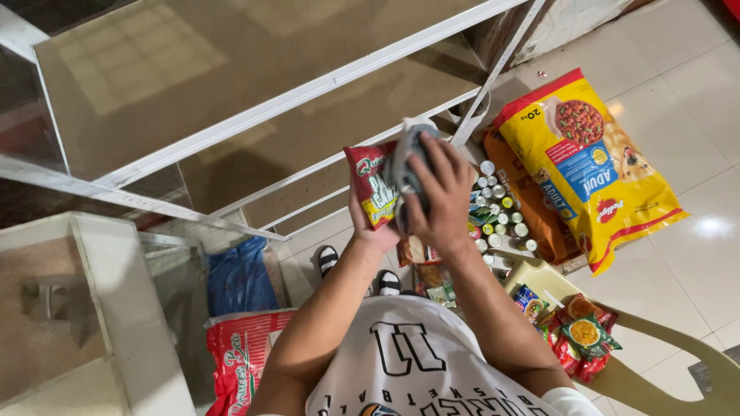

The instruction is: The person is wiping down packets of instant noodles with a cloth and organizing them onto a metal shelf.

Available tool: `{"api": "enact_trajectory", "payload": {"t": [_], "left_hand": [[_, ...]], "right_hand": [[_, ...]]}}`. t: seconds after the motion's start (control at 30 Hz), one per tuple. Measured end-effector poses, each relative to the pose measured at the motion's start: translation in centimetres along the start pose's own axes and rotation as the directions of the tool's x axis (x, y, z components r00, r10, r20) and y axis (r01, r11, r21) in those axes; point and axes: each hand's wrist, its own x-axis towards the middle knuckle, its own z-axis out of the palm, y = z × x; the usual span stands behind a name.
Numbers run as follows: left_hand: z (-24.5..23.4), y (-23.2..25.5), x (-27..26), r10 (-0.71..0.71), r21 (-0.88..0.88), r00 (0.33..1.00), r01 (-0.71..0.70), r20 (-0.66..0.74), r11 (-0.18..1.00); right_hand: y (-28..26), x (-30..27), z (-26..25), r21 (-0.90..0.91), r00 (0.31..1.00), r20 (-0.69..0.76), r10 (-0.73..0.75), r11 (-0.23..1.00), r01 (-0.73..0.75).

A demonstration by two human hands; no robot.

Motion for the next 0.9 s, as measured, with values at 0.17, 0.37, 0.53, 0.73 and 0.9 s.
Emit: {"api": "enact_trajectory", "payload": {"t": [0.17,0.37,0.53,0.73,0.9], "left_hand": [[0.3,0.0,0.1,-0.022,0.005,1.000,0.022,0.001,1.000],[0.9,0.7,0.4,-0.015,-0.004,1.000,0.015,0.026,1.000],[1.7,-0.2,3.0,-0.023,-0.023,0.999,0.024,0.022,0.999],[0.7,-0.5,0.2,-0.038,-0.027,0.999,0.038,0.014,0.999],[1.2,-1.3,1.3,-0.060,-0.027,0.998,0.060,0.015,0.998]], "right_hand": [[-3.6,0.5,0.1,0.021,0.983,0.113,-0.142,0.990,0.141],[2.6,0.9,-0.1,0.036,1.000,-0.009,0.004,0.999,-0.003],[-3.9,0.1,0.5,0.088,0.980,0.113,-0.167,0.984,0.157],[2.8,0.0,-1.3,0.040,1.000,0.017,0.012,0.999,-0.012],[-2.6,2.2,-0.9,-0.012,0.997,0.072,-0.021,1.000,0.022]]}}
